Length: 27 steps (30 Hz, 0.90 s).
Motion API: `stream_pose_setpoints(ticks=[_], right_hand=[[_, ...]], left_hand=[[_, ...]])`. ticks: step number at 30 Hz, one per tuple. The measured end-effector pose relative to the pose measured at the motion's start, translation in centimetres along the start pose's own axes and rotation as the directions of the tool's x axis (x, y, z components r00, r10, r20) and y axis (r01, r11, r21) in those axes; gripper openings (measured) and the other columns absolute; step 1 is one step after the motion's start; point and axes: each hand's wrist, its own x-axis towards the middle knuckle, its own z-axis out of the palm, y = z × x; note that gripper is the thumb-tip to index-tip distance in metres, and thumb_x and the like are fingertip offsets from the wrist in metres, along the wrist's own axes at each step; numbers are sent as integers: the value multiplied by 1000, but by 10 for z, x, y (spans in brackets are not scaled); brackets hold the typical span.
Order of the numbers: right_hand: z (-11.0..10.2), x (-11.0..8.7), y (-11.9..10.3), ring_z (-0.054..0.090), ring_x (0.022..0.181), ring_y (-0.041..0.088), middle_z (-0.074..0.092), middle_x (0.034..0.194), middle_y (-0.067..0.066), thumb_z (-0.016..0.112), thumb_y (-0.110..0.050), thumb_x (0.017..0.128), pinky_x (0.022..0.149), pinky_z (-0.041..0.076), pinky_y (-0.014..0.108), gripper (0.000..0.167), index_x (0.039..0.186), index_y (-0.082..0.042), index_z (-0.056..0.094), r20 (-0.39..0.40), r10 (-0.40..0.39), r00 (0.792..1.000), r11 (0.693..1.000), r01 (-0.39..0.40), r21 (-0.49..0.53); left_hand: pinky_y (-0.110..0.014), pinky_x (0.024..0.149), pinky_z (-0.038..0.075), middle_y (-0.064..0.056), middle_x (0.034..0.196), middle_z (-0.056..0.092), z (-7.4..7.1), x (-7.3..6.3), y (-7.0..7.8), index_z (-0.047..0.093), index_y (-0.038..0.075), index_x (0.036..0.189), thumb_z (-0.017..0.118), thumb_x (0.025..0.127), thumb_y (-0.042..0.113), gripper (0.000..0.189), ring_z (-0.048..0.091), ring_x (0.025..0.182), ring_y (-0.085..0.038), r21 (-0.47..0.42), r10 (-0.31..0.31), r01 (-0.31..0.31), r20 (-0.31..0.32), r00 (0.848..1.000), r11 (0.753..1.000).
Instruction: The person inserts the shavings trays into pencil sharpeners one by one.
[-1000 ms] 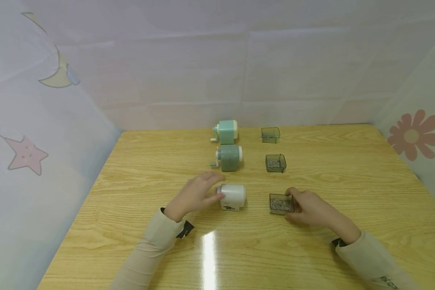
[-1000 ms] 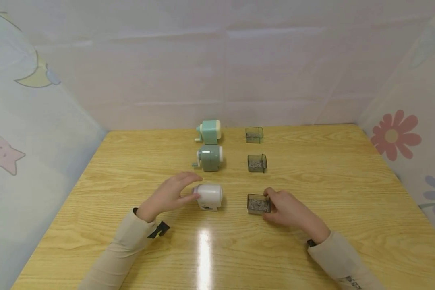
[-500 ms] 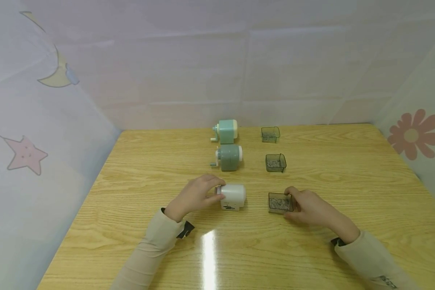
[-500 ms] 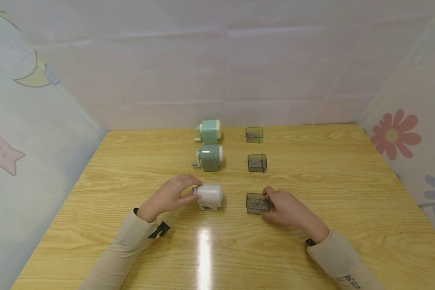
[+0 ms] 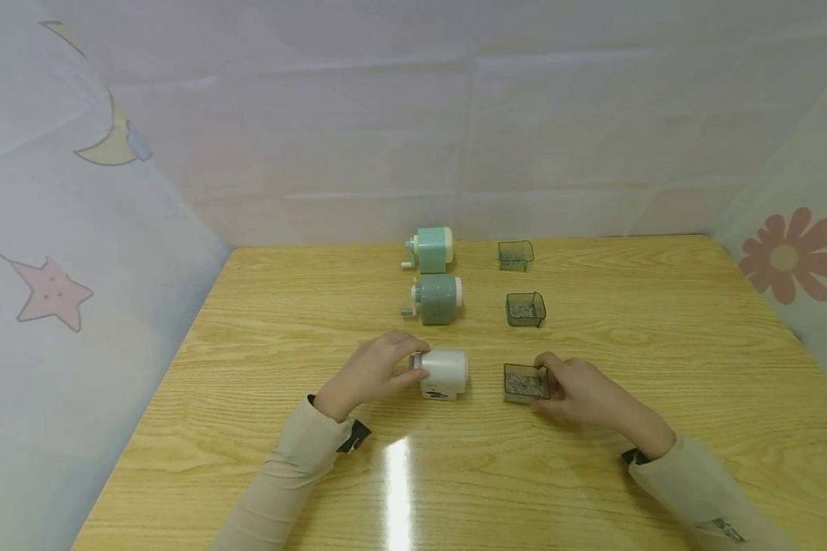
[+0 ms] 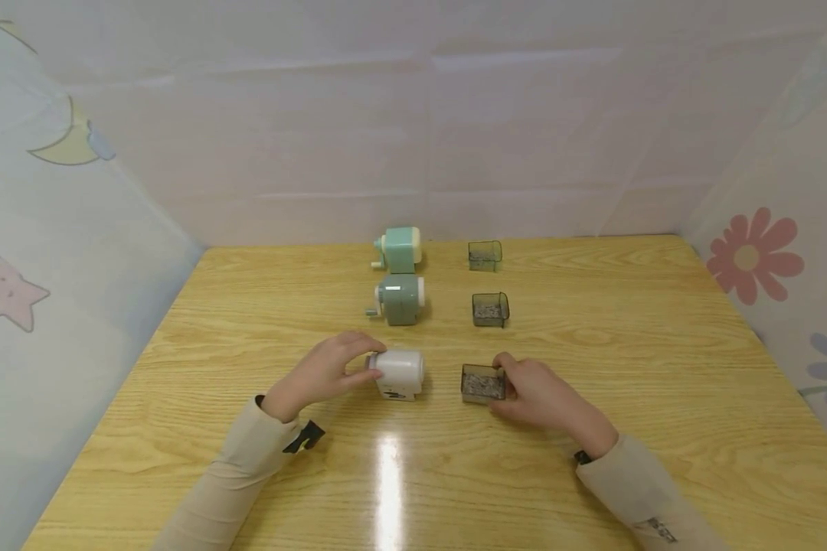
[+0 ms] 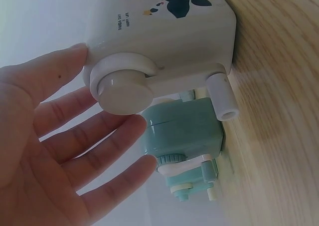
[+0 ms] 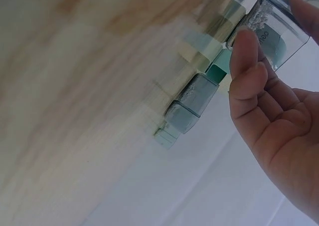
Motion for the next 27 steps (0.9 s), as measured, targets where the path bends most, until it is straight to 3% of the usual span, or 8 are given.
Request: stream_pose_setpoints(ticks=[14,27], right_hand=[[7,10,-3,42,54,-2,47,64,-12,75,-20,75,48,40,20,48,108,4,49,1,-33,999,999,33,-13],[3,18,-12,44,55,-1,49,65,-11,74,-22,76,49,41,20,52,112,5,49,60,9,998,1000,-10,20]], left_hand=[[-33,80,50,-9,108,63,-1,0,1,62,6,110,65,85,28,33,59,97,-20,-8,6,-6,-4,1000,1000],[-33,81,50,-8,108,63,-1,0,2,62,6,111,64,86,28,34,59,97,-20,-16,-11,11,10,1000,1000]])
